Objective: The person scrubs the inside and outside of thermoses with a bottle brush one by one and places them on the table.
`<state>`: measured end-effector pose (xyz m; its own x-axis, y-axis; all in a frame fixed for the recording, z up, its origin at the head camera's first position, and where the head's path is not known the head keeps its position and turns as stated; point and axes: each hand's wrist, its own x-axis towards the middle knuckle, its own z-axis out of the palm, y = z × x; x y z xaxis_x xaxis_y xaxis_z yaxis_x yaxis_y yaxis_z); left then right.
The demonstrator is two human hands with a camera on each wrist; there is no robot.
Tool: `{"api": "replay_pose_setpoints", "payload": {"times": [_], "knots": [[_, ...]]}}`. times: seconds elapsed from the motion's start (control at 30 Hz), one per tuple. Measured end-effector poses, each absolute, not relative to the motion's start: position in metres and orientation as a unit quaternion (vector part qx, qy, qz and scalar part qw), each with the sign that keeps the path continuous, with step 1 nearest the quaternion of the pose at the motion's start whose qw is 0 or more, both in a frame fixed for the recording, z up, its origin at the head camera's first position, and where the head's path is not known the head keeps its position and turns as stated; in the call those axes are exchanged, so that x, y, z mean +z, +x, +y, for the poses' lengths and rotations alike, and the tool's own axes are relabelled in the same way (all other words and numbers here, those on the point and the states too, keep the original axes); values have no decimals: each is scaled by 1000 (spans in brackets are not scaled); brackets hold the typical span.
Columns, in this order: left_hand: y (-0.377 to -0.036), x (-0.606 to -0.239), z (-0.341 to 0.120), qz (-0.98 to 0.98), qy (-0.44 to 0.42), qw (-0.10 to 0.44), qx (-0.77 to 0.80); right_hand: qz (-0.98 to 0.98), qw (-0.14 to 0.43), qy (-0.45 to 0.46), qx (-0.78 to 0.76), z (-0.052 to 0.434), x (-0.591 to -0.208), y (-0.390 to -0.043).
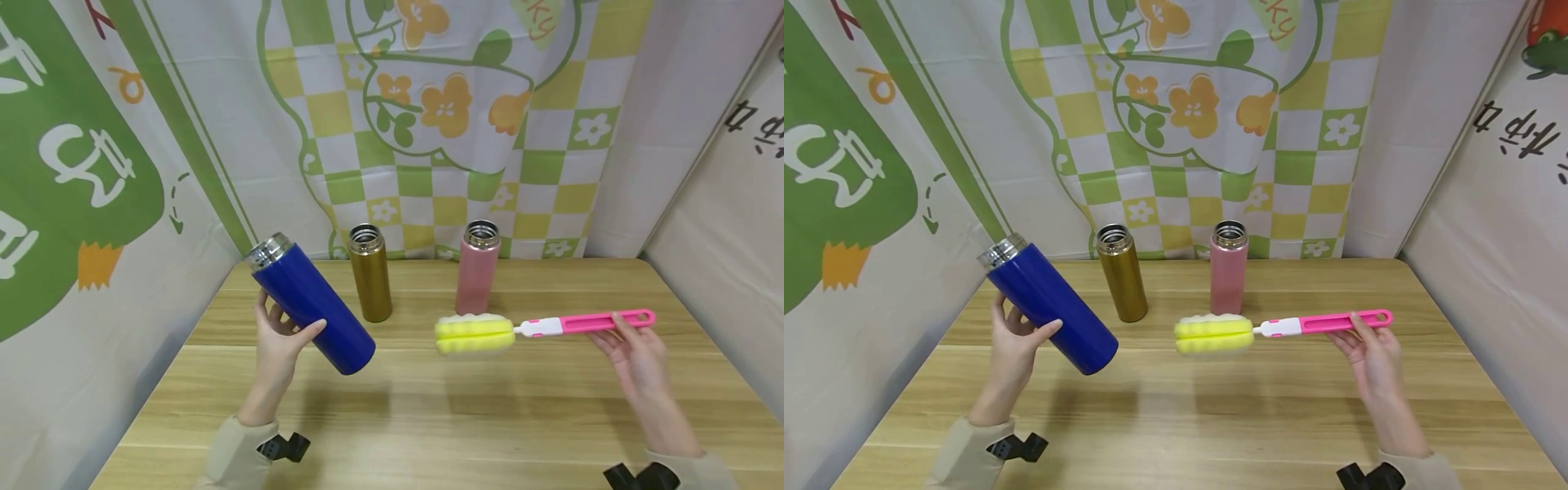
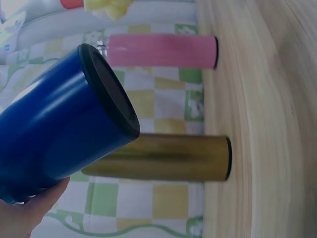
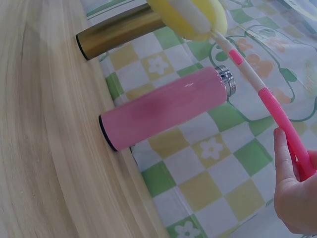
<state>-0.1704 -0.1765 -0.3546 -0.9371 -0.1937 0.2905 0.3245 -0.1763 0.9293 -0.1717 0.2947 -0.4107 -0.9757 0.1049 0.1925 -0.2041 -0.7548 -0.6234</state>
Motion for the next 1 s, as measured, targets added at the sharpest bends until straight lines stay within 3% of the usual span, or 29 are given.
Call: {"api": "replay_pose_setpoints", "payload": {"times": [0.37, 0.73, 1.0], "knots": [[-196, -366, -205, -711, -17, 191, -676, -365, 88, 89, 923, 320, -427, -179], [-218, -384, -225, -739, 12, 203, -643, -395, 120, 63, 908, 381, -499, -213], [-231, -399, -238, -747, 20, 230, -623, -380, 128, 52, 915, 393, -507, -216]]}}
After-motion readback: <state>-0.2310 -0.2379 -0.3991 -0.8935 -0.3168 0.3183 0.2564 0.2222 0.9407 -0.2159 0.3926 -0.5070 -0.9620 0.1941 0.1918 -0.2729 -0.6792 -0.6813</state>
